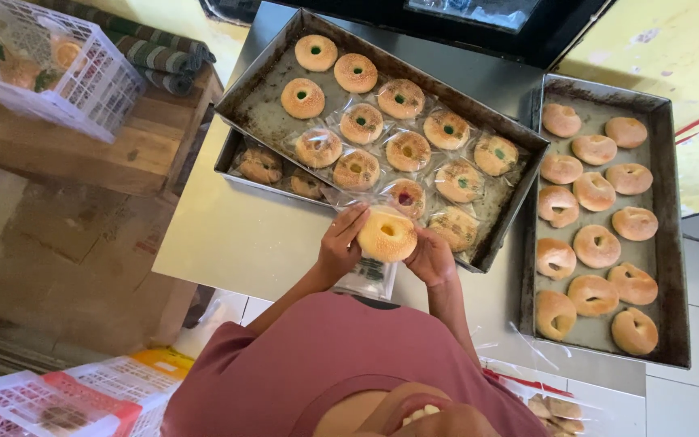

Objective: Packaging individual donuts into plastic bags from a baking tray.

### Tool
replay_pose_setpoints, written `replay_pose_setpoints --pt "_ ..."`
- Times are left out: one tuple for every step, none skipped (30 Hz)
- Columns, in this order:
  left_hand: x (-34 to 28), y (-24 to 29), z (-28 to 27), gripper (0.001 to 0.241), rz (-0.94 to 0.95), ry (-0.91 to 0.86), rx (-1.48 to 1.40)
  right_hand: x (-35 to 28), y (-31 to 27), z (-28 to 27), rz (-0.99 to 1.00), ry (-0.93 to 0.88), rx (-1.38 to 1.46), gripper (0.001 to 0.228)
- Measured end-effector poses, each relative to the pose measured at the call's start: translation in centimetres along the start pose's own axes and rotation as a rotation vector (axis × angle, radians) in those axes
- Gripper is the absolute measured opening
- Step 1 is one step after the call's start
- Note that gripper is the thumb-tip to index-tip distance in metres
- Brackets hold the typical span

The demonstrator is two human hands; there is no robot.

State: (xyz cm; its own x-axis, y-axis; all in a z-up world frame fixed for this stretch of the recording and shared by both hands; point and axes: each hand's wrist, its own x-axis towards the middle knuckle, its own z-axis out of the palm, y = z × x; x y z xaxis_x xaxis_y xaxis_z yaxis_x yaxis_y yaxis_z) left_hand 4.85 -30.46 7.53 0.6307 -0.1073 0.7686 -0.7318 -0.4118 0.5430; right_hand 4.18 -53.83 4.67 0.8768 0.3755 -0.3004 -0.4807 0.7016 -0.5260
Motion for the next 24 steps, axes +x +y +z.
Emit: replay_pose_setpoints --pt "0.1 0.1 0.0 0.042 0.003 -0.001 0.002 -0.2 0.0 -0.1 -0.002 -0.003 0.001 0.058" --pt "0.2 0.2 0.0 0.043 0.012 -0.029 0.004 -0.4 -0.1 -0.2 -0.02 0.008 0.022 0.059" --pt "0.5 0.2 -0.1 0.043 0.024 -0.06 0.005 -0.6 0.0 -0.2 -0.042 0.019 0.046 0.06" --pt "0.7 0.4 -0.1 0.043 0.031 -0.064 0.004 -0.7 0.0 -0.2 -0.048 0.016 0.049 0.06" --pt "1.0 0.6 -0.1 0.043 0.026 -0.052 -0.015 -0.9 0.0 -0.3 -0.063 0.008 0.078 0.06" --pt "1.3 0.8 -0.2 0.042 0.021 -0.04 -0.034 -0.9 0.0 -0.3 -0.078 -0.001 0.108 0.061" --pt "1.2 0.8 -0.2 0.042 0.025 -0.044 -0.035 -1.0 -0.1 -0.1 -0.082 -0.002 0.111 0.061" --pt "1.2 0.9 -0.2 0.043 0.008 -0.048 -0.034 -1.1 -0.1 0.2 -0.079 -0.03 0.127 0.062" --pt "1.2 0.9 -0.3 0.044 -0.01 -0.051 -0.032 -1.1 -0.1 0.5 -0.075 -0.058 0.142 0.064" --pt "0.9 0.8 -0.4 0.044 -0.007 -0.054 -0.031 -1.2 0.1 0.7 -0.077 -0.06 0.145 0.064" --pt "0.9 0.7 -0.3 0.042 -0.002 -0.048 -0.026 -1.2 0.1 1.0 -0.07 -0.093 0.131 0.068" --pt "0.8 0.6 -0.3 0.04 0.002 -0.042 -0.021 -1.1 0.1 1.2 -0.064 -0.126 0.117 0.072" --pt "0.8 0.5 -0.3 0.04 0.007 -0.038 -0.018 -1.0 0.1 1.5 -0.065 -0.131 0.114 0.072" --pt "0.8 0.4 -0.4 0.04 -0.031 -0.034 -0.025 -0.9 0.2 1.8 -0.067 -0.166 0.076 0.076" --pt "0.6 0.5 -0.5 0.04 -0.072 -0.03 -0.033 -1.0 0.3 2.0 -0.066 -0.198 0.038 0.08" --pt "0.7 0.5 -0.6 0.04 -0.071 -0.028 -0.032 -1.1 0.3 2.6 -0.065 -0.2 0.036 0.08" --pt "0.9 0.6 -0.7 0.041 -0.103 0.003 -0.025 -1.2 0.2 3.2 -0.071 -0.213 -0.027 0.083" --pt "1.1 0.6 -0.8 0.042 -0.135 0.034 -0.018 -1.3 0.1 3.8 -0.077 -0.227 -0.091 0.086" --pt "1.1 0.5 -0.8 0.042 -0.136 0.038 -0.015 -1.1 0.1 3.6 -0.074 -0.229 -0.093 0.086" --pt "1.2 0.4 -0.8 0.041 -0.109 0.061 0.009 -1.0 0.1 3.4 -0.064 -0.208 -0.149 0.087" --pt "1.2 0.3 -0.9 0.041 -0.083 0.083 0.035 -0.8 0.1 3.2 -0.054 -0.185 -0.203 0.088" --pt "1.5 0.4 -1.1 0.041 -0.084 0.085 0.037 -0.6 0.3 2.8 -0.051 -0.187 -0.204 0.088" --pt "1.6 0.7 -1.2 0.043 -0.076 0.071 0.06 -0.4 0.6 2.4 -0.047 -0.162 -0.205 0.086" --pt "1.8 0.9 -1.4 0.045 -0.068 0.056 0.082 -0.2 0.9 2.1 -0.043 -0.136 -0.206 0.085"
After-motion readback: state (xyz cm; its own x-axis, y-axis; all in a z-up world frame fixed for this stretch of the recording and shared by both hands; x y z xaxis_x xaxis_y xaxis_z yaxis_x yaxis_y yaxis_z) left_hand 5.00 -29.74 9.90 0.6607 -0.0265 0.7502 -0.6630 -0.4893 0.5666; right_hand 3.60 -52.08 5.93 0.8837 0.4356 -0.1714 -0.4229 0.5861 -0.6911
